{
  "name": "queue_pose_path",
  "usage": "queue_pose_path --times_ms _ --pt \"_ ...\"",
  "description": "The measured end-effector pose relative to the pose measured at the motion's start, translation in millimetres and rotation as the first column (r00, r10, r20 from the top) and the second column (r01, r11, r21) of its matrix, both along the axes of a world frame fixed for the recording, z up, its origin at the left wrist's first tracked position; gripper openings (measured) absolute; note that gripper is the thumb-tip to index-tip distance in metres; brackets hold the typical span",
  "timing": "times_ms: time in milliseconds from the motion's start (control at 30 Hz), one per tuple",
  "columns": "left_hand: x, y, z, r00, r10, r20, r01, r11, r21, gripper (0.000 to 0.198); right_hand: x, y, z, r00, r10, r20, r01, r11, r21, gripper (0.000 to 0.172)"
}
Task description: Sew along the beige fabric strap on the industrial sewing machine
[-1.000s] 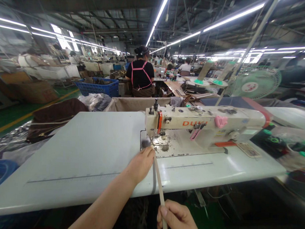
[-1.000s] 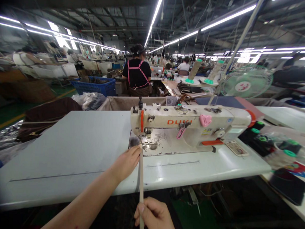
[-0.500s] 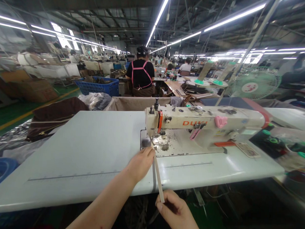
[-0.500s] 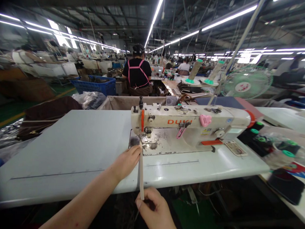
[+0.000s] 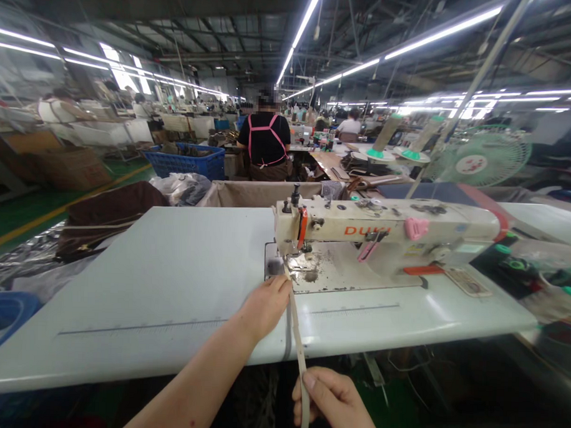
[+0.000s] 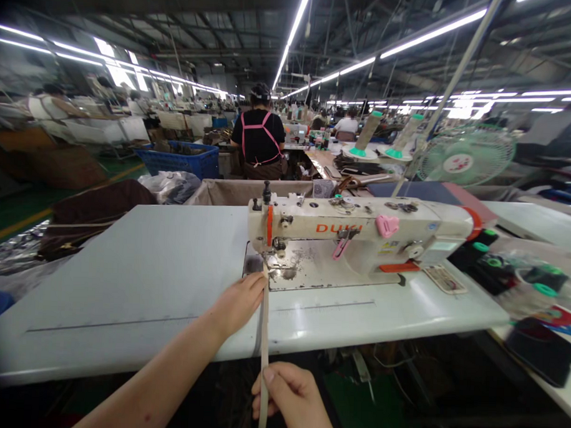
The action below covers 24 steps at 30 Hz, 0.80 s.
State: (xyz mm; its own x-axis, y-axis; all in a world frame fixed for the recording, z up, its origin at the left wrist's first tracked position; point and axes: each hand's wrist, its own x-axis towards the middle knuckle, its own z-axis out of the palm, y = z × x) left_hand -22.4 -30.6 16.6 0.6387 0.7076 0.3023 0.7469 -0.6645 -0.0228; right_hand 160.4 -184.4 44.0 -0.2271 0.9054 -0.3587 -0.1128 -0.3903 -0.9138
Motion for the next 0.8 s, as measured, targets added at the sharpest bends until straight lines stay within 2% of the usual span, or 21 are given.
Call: queue_pose_path --times_ms 100,233,333,533,667,800 --pt "-0.2 0.1 -0.3 1.000 0.010 0.009 -0.010 1.000 0.000 0.021 1.1 -2.2 -5.4 1.000 0.003 0.005 -0.003 1.000 0.025 0.062" --pt "-0.4 0.9 -3.2 1.000 -0.008 -0.014 0.008 1.000 0.003 0.024 2.2 -2.6 -21.1 1.000 0.021 0.005 -0.021 0.998 0.053 0.062" --pt "-0.1 1.0 -3.8 0.999 0.018 0.033 -0.018 1.000 -0.022 0.024 3.4 -3.3 -27.3 0.999 0.026 0.018 -0.028 0.997 0.067 0.063" --pt "-0.5 -0.3 -0.3 0.997 0.024 0.073 -0.021 0.999 -0.040 0.023 5.0 -5.6 -25.4 0.999 0.047 0.020 -0.048 0.996 0.076 0.062" --pt "-1.5 1.2 -3.9 0.997 0.011 0.072 -0.008 0.999 -0.039 0.022 4.4 -4.9 -26.9 0.999 0.035 0.014 -0.036 0.996 0.082 0.063" --pt "-1.7 2.7 -8.0 0.999 0.005 0.050 -0.003 0.999 -0.033 0.025 4.7 -6.5 -16.5 0.999 0.021 0.042 -0.024 0.997 0.071 0.060"
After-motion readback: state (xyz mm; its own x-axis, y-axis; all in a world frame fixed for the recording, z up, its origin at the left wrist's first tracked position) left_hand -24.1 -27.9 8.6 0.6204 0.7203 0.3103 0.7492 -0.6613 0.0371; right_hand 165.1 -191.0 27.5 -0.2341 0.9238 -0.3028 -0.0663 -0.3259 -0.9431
